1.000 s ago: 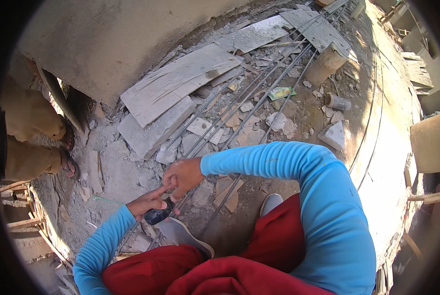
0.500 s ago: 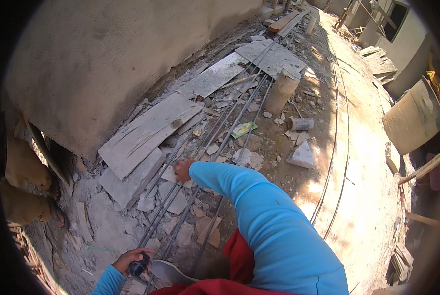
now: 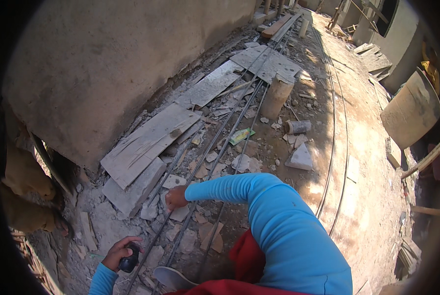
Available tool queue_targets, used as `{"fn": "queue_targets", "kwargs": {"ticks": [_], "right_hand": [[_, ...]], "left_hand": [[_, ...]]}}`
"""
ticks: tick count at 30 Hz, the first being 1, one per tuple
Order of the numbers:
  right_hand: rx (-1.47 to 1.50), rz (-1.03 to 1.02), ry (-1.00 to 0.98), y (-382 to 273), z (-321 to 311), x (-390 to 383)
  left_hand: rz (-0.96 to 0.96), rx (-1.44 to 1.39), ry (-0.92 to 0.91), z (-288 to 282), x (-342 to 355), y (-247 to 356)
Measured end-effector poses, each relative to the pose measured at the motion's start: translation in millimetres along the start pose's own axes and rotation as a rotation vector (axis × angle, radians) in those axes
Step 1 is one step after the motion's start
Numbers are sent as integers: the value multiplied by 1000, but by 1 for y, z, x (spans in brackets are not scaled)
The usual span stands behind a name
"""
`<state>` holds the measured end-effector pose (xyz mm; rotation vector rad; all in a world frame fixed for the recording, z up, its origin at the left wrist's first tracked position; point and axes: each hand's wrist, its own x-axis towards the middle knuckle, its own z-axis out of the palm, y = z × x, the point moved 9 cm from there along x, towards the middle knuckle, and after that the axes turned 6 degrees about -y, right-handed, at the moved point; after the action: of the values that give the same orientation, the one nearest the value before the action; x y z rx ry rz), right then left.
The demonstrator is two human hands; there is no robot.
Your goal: The person uses a tape measure to mark intervals on metal rods on the ground, then connects an angle grinder to a power strip and cuts through one of the rods.
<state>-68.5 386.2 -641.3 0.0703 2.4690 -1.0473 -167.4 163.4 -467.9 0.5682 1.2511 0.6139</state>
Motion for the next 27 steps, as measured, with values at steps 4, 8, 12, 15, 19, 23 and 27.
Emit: {"fn": "queue_targets", "kwargs": {"ticks": [4, 8, 12, 15, 19, 23, 27], "right_hand": [[-70, -202, -42, -95, 83, 15], [-178, -447, -192, -182, 136, 34], [-224, -509, -190, -229, 168, 56], [-159, -463, -142, -249, 187, 74], [31, -460, -24, -307, 197, 88], [340, -623, 210, -347, 227, 114], [918, -484, 121, -329, 144, 78]], "left_hand": [[47, 2, -35, 7, 19, 17], [57, 88, -21, -5, 30, 10], [72, 30, -19, -3, 17, 27], [117, -1, -25, -2, 18, 46], [144, 41, -27, -10, 25, 46], [79, -1, -133, 13, 48, 55], [119, -24, -81, -3, 31, 37]]}}
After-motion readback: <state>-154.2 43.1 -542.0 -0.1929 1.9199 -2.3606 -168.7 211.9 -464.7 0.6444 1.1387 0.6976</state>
